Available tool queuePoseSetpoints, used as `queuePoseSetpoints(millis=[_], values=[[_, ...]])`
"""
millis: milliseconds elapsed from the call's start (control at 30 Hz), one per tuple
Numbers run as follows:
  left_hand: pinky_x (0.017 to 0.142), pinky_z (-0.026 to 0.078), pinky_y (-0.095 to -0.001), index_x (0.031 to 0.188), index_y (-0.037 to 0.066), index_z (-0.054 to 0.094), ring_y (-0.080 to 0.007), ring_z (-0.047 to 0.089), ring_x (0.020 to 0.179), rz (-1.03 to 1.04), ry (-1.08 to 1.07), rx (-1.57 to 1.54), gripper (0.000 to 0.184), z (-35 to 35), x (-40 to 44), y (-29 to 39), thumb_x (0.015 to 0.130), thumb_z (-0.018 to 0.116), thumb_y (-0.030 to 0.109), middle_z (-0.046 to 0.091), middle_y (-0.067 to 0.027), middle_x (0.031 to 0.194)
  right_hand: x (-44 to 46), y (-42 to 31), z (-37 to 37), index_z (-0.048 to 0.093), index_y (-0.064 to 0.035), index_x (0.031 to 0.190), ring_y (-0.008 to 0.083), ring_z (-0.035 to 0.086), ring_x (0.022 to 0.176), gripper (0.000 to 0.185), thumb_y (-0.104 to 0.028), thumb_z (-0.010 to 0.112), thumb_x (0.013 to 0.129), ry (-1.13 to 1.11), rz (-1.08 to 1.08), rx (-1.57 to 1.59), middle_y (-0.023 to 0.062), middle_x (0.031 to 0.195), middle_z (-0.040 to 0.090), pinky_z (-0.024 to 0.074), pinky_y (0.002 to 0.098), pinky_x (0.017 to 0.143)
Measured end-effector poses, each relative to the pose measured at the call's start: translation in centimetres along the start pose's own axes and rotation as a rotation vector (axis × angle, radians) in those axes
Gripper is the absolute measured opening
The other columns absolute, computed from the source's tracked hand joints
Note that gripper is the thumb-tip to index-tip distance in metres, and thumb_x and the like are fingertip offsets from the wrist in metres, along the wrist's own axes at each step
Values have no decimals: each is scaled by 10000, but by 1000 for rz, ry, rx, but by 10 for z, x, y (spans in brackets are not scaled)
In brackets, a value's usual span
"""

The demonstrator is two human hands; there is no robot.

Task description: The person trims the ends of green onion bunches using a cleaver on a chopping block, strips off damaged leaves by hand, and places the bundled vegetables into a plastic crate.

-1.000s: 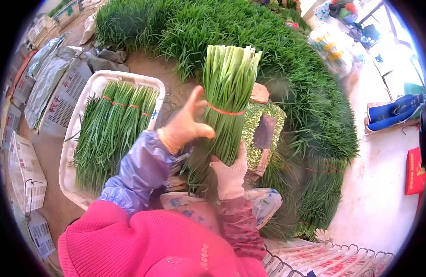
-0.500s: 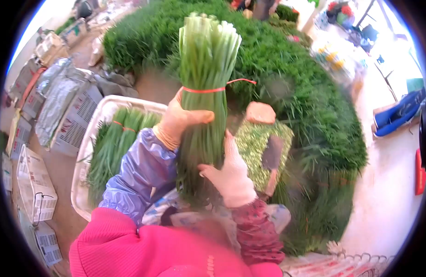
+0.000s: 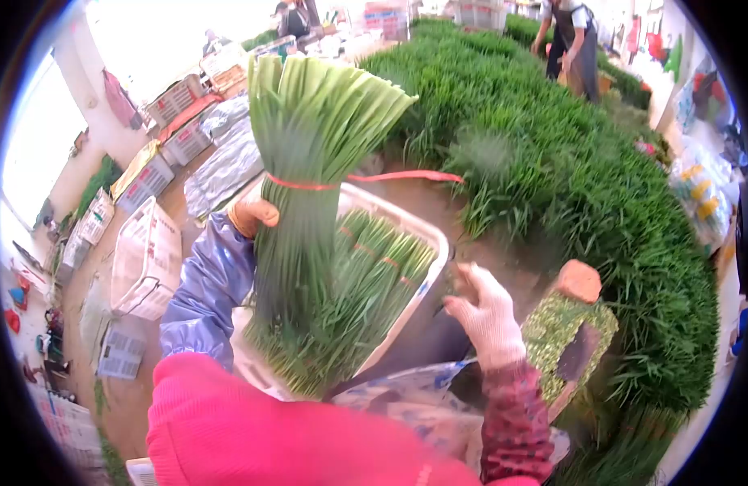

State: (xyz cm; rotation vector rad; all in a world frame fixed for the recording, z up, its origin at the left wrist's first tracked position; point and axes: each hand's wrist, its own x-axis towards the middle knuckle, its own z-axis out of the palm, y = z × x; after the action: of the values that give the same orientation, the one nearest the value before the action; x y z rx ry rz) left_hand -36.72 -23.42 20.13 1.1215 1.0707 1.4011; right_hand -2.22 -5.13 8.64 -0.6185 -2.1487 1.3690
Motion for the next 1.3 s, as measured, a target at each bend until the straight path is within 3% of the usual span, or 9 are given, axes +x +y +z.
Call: queuePoseSetpoints(millis=[233, 333, 500, 567, 700, 833, 1033, 1133, 1300], values=[[982, 509, -483, 1420, -52, 464, -340, 621, 1153, -226, -276, -606, 942, 19, -44, -167, 647, 904, 258, 598, -242, 1310, 23, -19, 83, 458, -4, 1434, 173, 636, 857, 675, 7, 667, 792, -459, 146, 1018, 110, 1159, 640, 530, 284, 769], [939, 525, -440, 1391, -32, 499, -275, 643, 1103, -270, -276, -589, 889, 77, -15, -170, 685, 921, 307, 643, -191, 1248, 0, -22, 60, 590, -25, 1259, 104, 584, 858, 442, -72, 680, 829, -277, 282, 789, 31, 1060, 653, 485, 273, 739], [1072, 459, -406, 1523, -75, 279, -337, 551, 1283, -324, 352, 255, 925, 55, -5, -163, 805, 830, 118, 466, -292, 1465, -4, 24, 75, 608, -35, 1255, 128, 595, 888, 420, -27, 669, 840, 322, 344, 1127, 0, 1068, 663, 480, 276, 757], [1108, 407, -481, 1536, -86, 236, -425, 458, 1380, 39, 248, 790, 1251, 73, -2, -127, 633, 929, 433, 419, -258, 1523, 15, 46, 81, 598, -29, 1265, 145, 621, 912, 452, 3, 672, 821, 306, 296, 1037, 14, 1101, 668, 503, 278, 790], [1094, 248, -698, 1566, -74, 95, -507, 178, 1497, -274, 187, 1378, 1639, 126, 11, -146, 379, 843, 773, 165, -282, 1632, 51, 19, 81, 576, -12, 1266, 176, 673, 989, 538, 97, 688, 751, 108, 310, 963, 60, 1184, 673, 553, 301, 871], [1099, 345, -532, 1548, -96, 124, -481, 369, 1386, 131, 732, 1065, 1444, 124, 40, -181, 504, 956, 453, 335, -314, 1509, 83, -1, 97, 375, -5, 1408, 231, 643, 1119, 822, -22, 827, 723, 91, 456, 770, 126, 1265, 634, 544, 343, 922], [1123, 393, -435, 1613, 41, 88, -280, 496, 1324, 401, 758, 560, 1252, 87, 65, -173, 697, 918, 237, 402, -189, 1506, 110, -34, 103, 267, -43, 1493, 274, 603, 1192, 942, -128, 795, 717, 61, 232, 682, 192, 1303, 590, 504, 383, 988], [1126, 382, -414, 1577, 4, 208, -254, 486, 1326, 341, 846, -146, 1120, 71, 68, -135, 781, 860, 446, 471, -171, 1460, 126, -47, 117, 68, -81, 1609, 305, 598, 1220, 1082, -185, 712, 746, -130, 282, 495, 241, 1345, 567, 479, 376, 1013], [988, 486, -366, 1570, 58, 284, -244, 596, 1127, 245, 896, 1240, 1095, -31, -41, -90, 709, 901, 332, 564, -118, 1319, 147, -68, 123, 201, -57, 1585, 368, 556, 1273, 954, -164, 668, 760, -482, 97, 539, 250, 1360, 557, 449, 396, 1055]])
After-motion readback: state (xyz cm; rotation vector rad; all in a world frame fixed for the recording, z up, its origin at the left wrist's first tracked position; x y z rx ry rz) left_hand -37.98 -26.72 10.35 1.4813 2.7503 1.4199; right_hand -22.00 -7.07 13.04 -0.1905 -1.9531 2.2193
